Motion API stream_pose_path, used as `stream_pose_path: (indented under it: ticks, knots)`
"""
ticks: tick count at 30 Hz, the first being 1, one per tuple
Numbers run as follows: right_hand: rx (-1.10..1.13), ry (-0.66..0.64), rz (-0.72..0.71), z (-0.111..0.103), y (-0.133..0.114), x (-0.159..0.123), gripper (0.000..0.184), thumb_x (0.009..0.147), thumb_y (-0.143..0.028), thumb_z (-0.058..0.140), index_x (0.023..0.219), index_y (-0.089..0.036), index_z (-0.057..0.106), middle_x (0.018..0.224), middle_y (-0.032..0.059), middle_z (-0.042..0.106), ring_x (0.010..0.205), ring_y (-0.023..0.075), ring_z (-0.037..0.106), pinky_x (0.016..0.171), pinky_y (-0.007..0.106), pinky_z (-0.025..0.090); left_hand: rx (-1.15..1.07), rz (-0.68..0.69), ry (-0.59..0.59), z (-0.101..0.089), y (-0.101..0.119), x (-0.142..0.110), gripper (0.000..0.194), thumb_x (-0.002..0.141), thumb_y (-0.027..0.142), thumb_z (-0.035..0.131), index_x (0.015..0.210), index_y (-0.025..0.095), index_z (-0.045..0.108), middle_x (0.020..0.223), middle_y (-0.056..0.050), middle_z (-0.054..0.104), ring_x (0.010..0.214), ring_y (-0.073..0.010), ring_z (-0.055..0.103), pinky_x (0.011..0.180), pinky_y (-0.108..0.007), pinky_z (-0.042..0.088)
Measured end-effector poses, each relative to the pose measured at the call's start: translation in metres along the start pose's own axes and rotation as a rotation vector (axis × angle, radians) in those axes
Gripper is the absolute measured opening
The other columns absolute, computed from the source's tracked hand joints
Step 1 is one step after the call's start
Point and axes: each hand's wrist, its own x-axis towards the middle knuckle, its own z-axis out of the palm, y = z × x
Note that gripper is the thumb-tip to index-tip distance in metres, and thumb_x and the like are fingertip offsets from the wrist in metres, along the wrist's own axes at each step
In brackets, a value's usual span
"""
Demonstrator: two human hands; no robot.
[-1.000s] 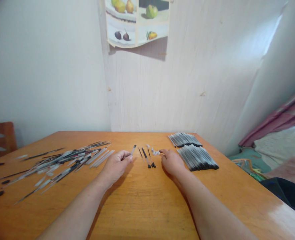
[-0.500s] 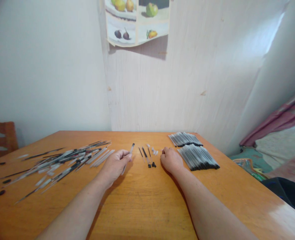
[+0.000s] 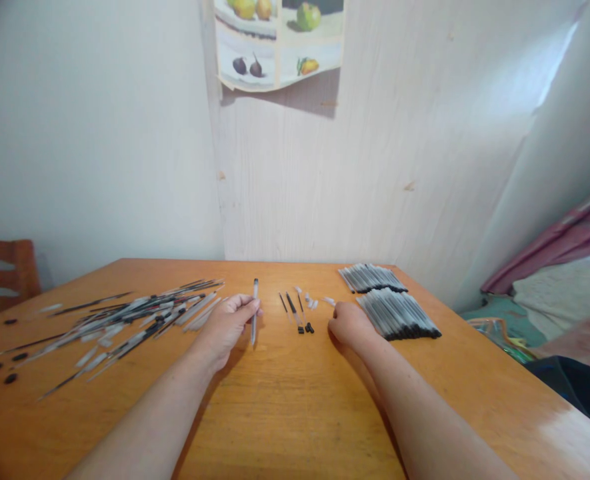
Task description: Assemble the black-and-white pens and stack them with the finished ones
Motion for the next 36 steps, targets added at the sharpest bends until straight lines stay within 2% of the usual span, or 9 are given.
stream_pose_path:
  ticks: [3, 6, 9, 12, 16, 21, 28, 36]
  knots:
    - [0.085, -0.012, -0.062, -0.002, -0.001, -0.007, 0.006, 0.071, -0.019, 0.06, 0.07, -0.016, 0.065, 0.073, 0.0071, 0.069, 0.073, 0.0185, 0.062, 0.061, 0.025, 0.037, -0.06, -0.018, 0.022, 0.0, -0.001, 0.0, 0.028, 0.073, 0.038, 0.065, 0.087, 0.014, 0.063, 0.073, -0.005, 0.066, 0.065, -0.0135, 0.057, 0.056, -0.022, 0.038]
    - [0.399, -0.01, -0.207, -0.004, -0.011, -0.018, 0.011, 0.078, -0.027, 0.057, 0.077, -0.017, 0.061, 0.071, 0.0026, 0.065, 0.066, 0.0141, 0.059, 0.057, 0.022, 0.038, -0.137, -0.021, 0.03, -0.001, -0.002, 0.002, 0.029, 0.073, 0.039, 0.066, 0.089, 0.015, 0.06, 0.078, -0.004, 0.067, 0.066, -0.0126, 0.059, 0.054, -0.02, 0.039]
    - [0.755, -0.115, -0.302, -0.008, -0.025, -0.031, 0.022, 0.083, -0.037, 0.054, 0.093, -0.017, 0.057, 0.068, -0.0008, 0.061, 0.055, 0.0111, 0.055, 0.051, 0.021, 0.038, -0.225, -0.01, 0.051, -0.001, -0.002, 0.004, 0.031, 0.071, 0.039, 0.068, 0.087, 0.016, 0.057, 0.079, -0.004, 0.067, 0.068, -0.0129, 0.061, 0.055, -0.021, 0.042]
    - [0.925, -0.203, -0.383, -0.013, -0.04, -0.042, 0.026, 0.082, -0.039, 0.058, 0.094, -0.016, 0.057, 0.068, -0.0012, 0.059, 0.054, 0.0101, 0.052, 0.052, 0.021, 0.041, -0.307, 0.002, 0.059, -0.001, -0.002, 0.005, 0.034, 0.069, 0.04, 0.071, 0.086, 0.016, 0.056, 0.077, -0.004, 0.067, 0.07, -0.014, 0.062, 0.058, -0.022, 0.044]
    - [0.948, -0.202, -0.447, -0.013, -0.055, -0.053, 0.017, 0.08, -0.033, 0.059, 0.083, -0.016, 0.059, 0.067, -0.0015, 0.057, 0.056, 0.0098, 0.052, 0.055, 0.022, 0.043, -0.365, 0.01, 0.047, 0.001, -0.002, 0.005, 0.035, 0.069, 0.041, 0.072, 0.085, 0.016, 0.055, 0.077, -0.004, 0.068, 0.071, -0.014, 0.063, 0.062, -0.024, 0.047]
    - [0.915, -0.214, -0.423, -0.008, -0.065, -0.061, 0.017, 0.081, -0.033, 0.056, 0.084, -0.016, 0.061, 0.064, -0.0029, 0.054, 0.052, 0.0089, 0.051, 0.049, 0.021, 0.041, -0.377, 0.011, 0.034, 0.003, 0.0, 0.003, 0.035, 0.07, 0.04, 0.072, 0.087, 0.015, 0.055, 0.078, -0.005, 0.068, 0.07, -0.0137, 0.063, 0.063, -0.024, 0.047]
    - [0.898, -0.186, -0.391, -0.004, -0.066, -0.06, 0.021, 0.083, -0.035, 0.054, 0.09, -0.016, 0.059, 0.063, -0.0028, 0.056, 0.05, 0.0093, 0.053, 0.047, 0.02, 0.041, -0.336, 0.023, 0.0, 0.005, -0.001, 0.001, 0.032, 0.073, 0.04, 0.069, 0.087, 0.015, 0.055, 0.08, -0.006, 0.069, 0.072, -0.0148, 0.064, 0.065, -0.025, 0.048]
    - [0.853, -0.166, -0.365, -0.005, -0.064, -0.059, 0.017, 0.084, -0.034, 0.054, 0.084, -0.017, 0.059, 0.057, -0.0035, 0.055, 0.047, 0.0094, 0.052, 0.047, 0.02, 0.041, -0.328, 0.03, 0.0, 0.005, -0.001, 0.002, 0.03, 0.073, 0.039, 0.069, 0.086, 0.015, 0.056, 0.077, -0.005, 0.068, 0.07, -0.0141, 0.063, 0.065, -0.025, 0.047]
